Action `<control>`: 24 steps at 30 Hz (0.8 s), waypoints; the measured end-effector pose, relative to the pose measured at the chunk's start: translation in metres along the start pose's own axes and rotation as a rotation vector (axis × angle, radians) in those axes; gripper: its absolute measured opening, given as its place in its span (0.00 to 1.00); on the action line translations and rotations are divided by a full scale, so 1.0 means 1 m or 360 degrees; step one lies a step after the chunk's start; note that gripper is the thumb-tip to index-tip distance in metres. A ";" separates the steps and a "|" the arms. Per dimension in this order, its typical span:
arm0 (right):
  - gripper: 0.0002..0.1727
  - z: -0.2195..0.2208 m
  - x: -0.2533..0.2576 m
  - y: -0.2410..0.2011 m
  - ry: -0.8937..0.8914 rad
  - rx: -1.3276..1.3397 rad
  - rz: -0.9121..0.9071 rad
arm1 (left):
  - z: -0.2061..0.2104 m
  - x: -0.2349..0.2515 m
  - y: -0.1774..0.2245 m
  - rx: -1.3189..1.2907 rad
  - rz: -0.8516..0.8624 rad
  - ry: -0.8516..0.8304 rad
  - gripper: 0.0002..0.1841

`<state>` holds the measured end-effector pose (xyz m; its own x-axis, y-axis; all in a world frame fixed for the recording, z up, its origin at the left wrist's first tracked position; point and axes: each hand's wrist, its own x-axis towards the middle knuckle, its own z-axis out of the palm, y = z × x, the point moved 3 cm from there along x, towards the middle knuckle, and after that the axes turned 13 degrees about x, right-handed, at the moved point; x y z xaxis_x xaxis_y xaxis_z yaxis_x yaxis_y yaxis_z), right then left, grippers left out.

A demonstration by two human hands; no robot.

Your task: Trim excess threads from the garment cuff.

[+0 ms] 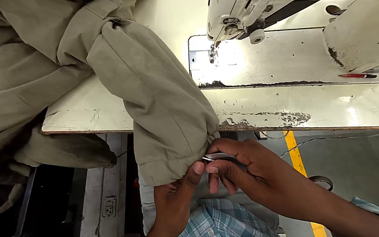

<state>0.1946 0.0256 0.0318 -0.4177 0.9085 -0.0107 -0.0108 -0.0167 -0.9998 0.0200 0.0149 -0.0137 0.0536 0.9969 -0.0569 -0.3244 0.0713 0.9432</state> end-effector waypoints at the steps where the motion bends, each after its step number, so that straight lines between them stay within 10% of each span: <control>1: 0.13 0.000 0.000 -0.001 -0.0005 -0.0014 0.0002 | -0.001 0.000 -0.001 -0.0013 -0.0002 0.0020 0.12; 24: 0.14 0.001 0.004 -0.005 -0.0072 0.0111 0.0103 | -0.001 0.001 0.004 0.0404 0.0372 0.0101 0.13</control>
<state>0.1926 0.0287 0.0364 -0.4604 0.8847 -0.0726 -0.0449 -0.1049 -0.9935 0.0181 0.0167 -0.0100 -0.0557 0.9859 0.1577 -0.0755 -0.1617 0.9840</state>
